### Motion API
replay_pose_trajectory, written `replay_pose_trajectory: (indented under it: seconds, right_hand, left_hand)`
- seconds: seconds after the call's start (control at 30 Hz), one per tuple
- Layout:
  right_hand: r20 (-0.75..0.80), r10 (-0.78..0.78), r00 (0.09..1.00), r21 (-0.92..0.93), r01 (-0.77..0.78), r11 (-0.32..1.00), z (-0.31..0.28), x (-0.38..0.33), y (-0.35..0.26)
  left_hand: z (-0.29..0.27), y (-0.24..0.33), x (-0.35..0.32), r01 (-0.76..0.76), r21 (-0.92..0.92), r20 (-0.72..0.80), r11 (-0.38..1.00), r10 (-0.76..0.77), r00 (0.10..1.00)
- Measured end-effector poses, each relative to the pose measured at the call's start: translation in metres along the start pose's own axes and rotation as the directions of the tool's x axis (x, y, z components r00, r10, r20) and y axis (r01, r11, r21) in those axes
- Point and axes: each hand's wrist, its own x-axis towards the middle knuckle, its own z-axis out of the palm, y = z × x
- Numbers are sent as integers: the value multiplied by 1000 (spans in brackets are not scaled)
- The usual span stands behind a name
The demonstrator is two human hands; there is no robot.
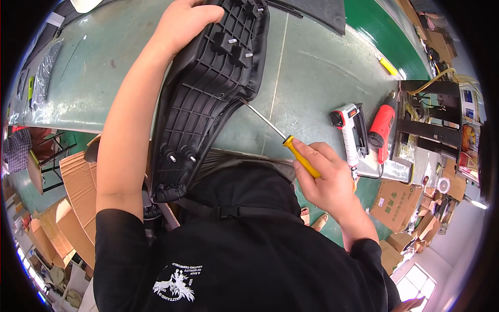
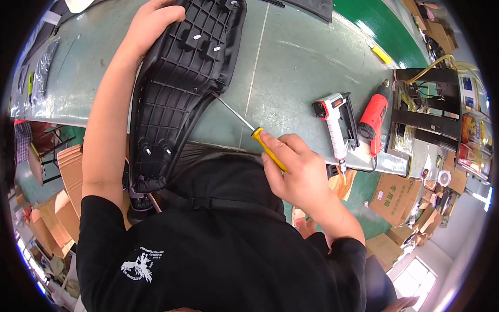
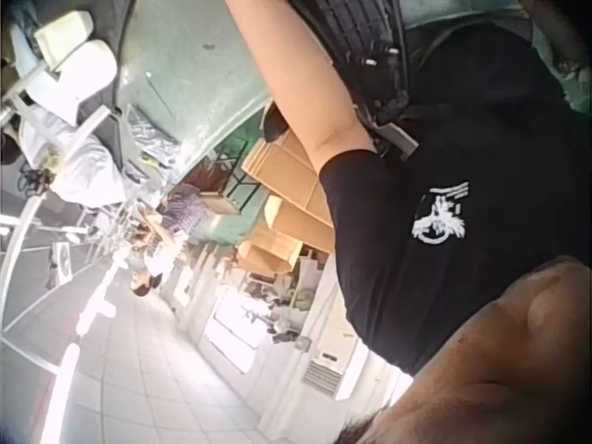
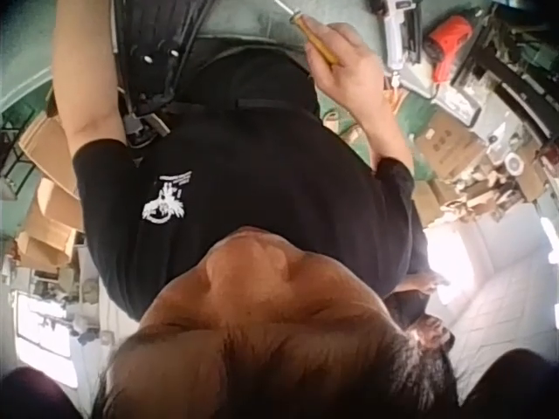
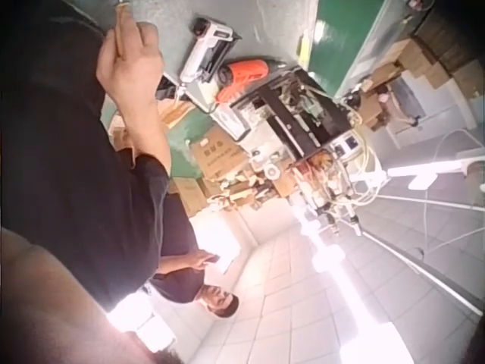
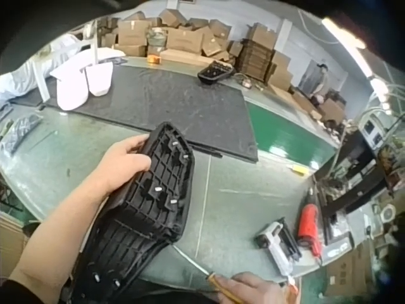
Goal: The person is upholstering a plastic seat base with a black cover using a screwdriver, heat gun, and pneumatic staple gun.
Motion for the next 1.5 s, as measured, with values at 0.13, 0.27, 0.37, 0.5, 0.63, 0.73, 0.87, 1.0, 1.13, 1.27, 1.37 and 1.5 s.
replay_pose_trajectory:
  seconds: [0.13,0.27,0.37,0.5,0.63,0.73,0.87,1.0,1.13,1.27,1.37,1.5]
  right_hand:
    - [57,19,998,-34,-17,999,-3,7,-3]
    - [33,29,999,-17,-29,999,2,16,-1]
    - [31,24,999,18,-25,1000,-4,14,-3]
    - [57,40,998,40,-43,998,-16,4,-11]
    - [75,58,996,67,-63,996,-11,1,-12]
    - [72,24,997,61,-28,998,-4,4,-8]
    - [118,24,993,-22,-22,1000,-6,7,-7]
    - [180,45,983,-66,-34,997,-11,15,-10]
    - [214,17,977,-60,-5,998,-20,27,-13]
    - [270,12,963,-116,20,993,-25,33,-15]
    - [301,-66,951,-245,144,959,-18,31,-10]
    - [329,-321,888,-534,455,712,-9,24,13]
  left_hand:
    - [11,11,-9,-39,44,-67,998,42,997]
    - [18,20,-18,12,114,-96,993,-1,995]
    - [16,19,-21,25,126,-85,992,-14,996]
    - [7,11,-25,16,447,-146,894,56,988]
    - [1,-5,-58,-153,438,-42,886,190,981]
    - [5,-11,-69,-268,443,2,855,298,954]
    - [27,0,-72,-311,544,-8,779,376,927]
    - [47,26,-85,-214,602,-30,769,289,957]
    - [53,48,-88,-99,603,-57,791,167,984]
    - [53,52,-86,-100,624,-49,775,166,985]
    - [46,49,-82,-101,643,-2,759,133,991]
    - [29,42,-77,-136,509,-23,850,171,985]
